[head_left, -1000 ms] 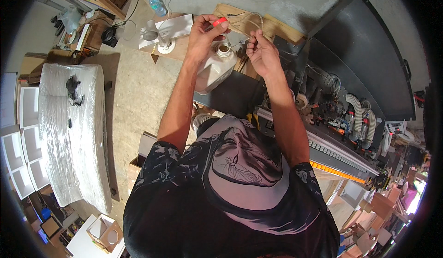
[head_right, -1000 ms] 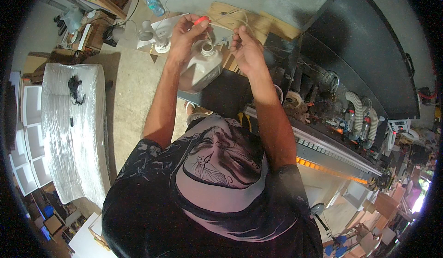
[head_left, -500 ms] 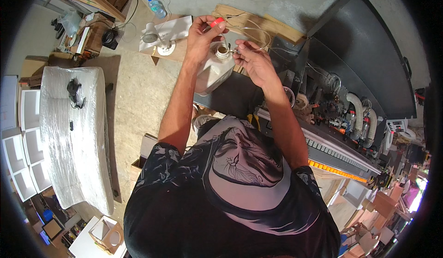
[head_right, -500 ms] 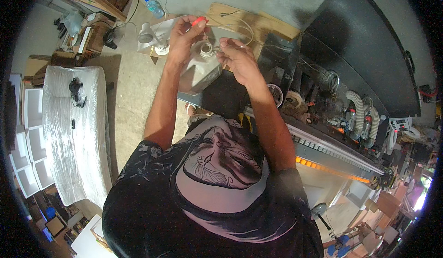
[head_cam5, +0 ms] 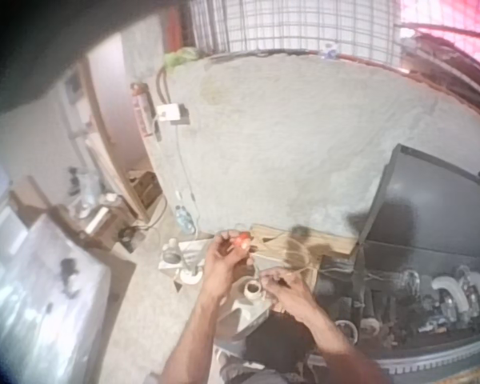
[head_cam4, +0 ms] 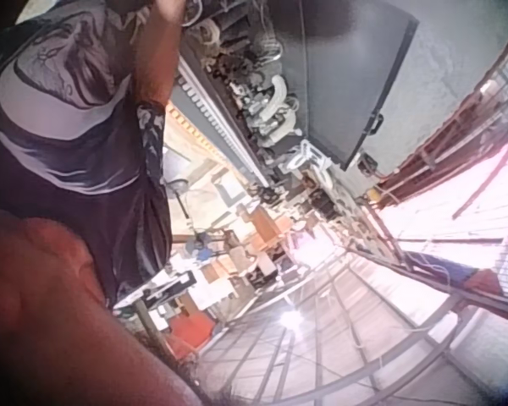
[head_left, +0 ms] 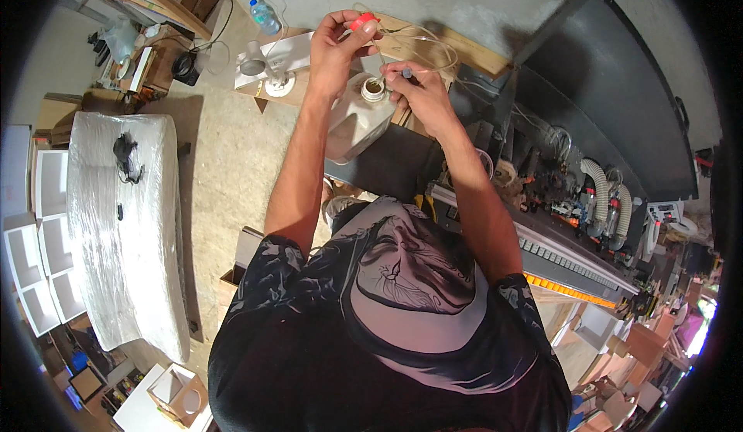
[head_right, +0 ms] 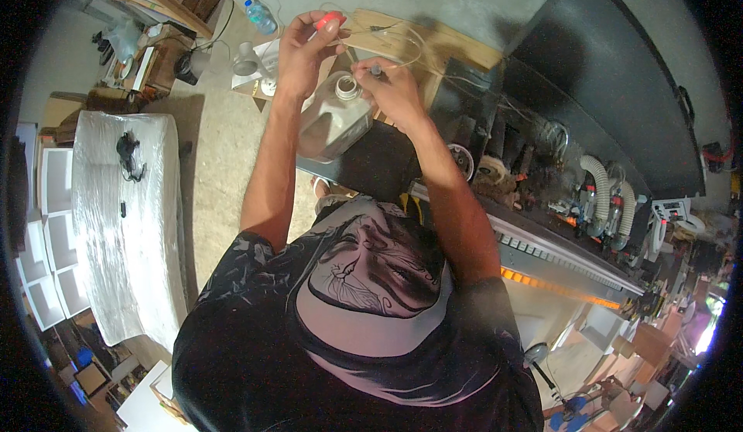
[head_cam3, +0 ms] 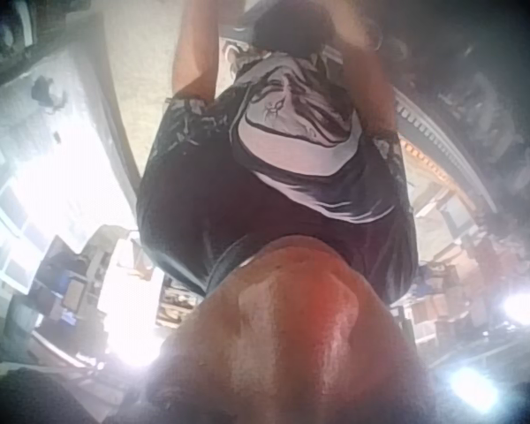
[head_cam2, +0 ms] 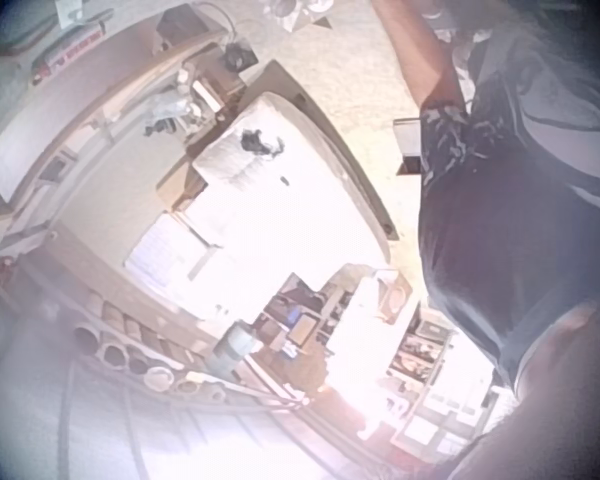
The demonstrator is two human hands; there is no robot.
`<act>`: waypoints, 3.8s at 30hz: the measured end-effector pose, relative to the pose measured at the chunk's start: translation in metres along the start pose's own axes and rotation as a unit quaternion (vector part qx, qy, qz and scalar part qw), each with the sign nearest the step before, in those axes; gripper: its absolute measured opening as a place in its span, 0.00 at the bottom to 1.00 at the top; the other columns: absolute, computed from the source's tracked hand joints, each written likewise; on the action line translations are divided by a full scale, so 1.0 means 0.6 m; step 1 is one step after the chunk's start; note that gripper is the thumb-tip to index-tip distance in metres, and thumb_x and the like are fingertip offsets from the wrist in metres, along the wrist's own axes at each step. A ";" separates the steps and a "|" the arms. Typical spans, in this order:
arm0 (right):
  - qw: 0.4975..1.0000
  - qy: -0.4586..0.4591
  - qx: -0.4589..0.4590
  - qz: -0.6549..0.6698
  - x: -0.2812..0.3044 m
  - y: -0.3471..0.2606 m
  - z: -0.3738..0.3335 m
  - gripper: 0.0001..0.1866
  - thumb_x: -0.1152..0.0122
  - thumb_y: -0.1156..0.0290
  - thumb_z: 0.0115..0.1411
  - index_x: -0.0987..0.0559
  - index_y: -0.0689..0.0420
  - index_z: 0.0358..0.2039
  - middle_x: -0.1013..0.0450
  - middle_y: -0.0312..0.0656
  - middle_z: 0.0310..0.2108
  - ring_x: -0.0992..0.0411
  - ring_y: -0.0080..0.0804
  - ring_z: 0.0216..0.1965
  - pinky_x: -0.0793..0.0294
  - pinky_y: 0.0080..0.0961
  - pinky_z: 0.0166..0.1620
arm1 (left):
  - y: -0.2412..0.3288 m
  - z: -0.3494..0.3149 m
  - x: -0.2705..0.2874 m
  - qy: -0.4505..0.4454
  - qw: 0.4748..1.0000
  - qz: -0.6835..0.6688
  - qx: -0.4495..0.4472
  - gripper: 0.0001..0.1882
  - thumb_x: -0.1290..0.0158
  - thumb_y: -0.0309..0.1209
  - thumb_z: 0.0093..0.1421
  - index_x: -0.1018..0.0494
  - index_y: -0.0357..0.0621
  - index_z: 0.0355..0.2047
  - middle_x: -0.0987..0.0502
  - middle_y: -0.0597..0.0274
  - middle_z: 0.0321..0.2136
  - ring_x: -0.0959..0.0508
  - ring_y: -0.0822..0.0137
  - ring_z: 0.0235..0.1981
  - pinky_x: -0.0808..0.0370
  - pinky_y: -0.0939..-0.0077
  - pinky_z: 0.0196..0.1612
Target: The person inserts a clear plastic tube into a red cap on a white plastic container, then secures the connection using a small metal clamp and pliers. The person also wipes the workbench surface with a cloth.
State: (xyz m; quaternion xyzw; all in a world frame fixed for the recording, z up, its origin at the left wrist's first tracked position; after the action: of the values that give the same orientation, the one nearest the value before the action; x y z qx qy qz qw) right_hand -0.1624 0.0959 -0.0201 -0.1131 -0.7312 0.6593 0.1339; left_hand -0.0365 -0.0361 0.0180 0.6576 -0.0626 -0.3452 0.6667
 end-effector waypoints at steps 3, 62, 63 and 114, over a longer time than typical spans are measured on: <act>0.998 0.014 0.013 -0.064 -0.005 -0.017 0.006 0.13 0.37 0.63 0.68 0.16 0.57 0.47 0.22 0.32 0.34 0.28 0.19 0.29 0.28 0.19 0.30 | 0.007 0.009 0.001 -0.013 1.000 -0.010 0.001 0.21 0.35 0.33 0.65 0.29 0.36 0.51 0.19 0.53 0.48 0.17 0.61 0.46 0.19 0.70 0.43; 0.993 0.004 0.017 0.116 0.060 -0.025 0.019 0.17 0.41 0.76 0.69 0.24 0.69 0.56 0.21 0.45 0.42 0.21 0.32 0.41 0.18 0.30 0.47 | -0.023 0.004 0.029 -0.033 0.997 -0.062 0.010 0.26 0.42 0.37 0.70 0.38 0.30 0.55 0.25 0.48 0.50 0.17 0.50 0.49 0.15 0.60 0.51; 0.993 0.005 0.017 0.118 0.062 -0.025 0.020 0.17 0.42 0.77 0.69 0.24 0.69 0.56 0.21 0.45 0.42 0.21 0.32 0.41 0.18 0.31 0.48 | -0.024 0.004 0.029 -0.031 0.998 -0.056 0.010 0.25 0.42 0.37 0.70 0.38 0.30 0.55 0.25 0.48 0.50 0.17 0.50 0.49 0.15 0.60 0.51; 0.999 0.000 -0.002 0.051 -0.001 -0.025 0.028 0.14 0.40 0.74 0.69 0.22 0.62 0.54 0.19 0.44 0.45 0.21 0.26 0.38 0.20 0.23 0.40 | -0.050 -0.002 0.021 -0.067 0.989 -0.130 0.028 0.20 0.45 0.29 0.71 0.41 0.34 0.55 0.29 0.51 0.51 0.16 0.54 0.48 0.14 0.65 0.51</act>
State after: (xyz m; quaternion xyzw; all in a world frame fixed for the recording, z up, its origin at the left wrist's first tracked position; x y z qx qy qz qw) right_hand -0.1674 0.0786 -0.0065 -0.1506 -0.7255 0.6640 0.1001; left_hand -0.0381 -0.0389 -0.0145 0.6535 -0.0304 -0.4707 0.5919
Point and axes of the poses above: each hand's wrist, its own z-axis towards the middle knuckle, its own x-axis out of the back of the hand, y = z × x, the point moved 2 cm from there along z, towards the middle knuckle
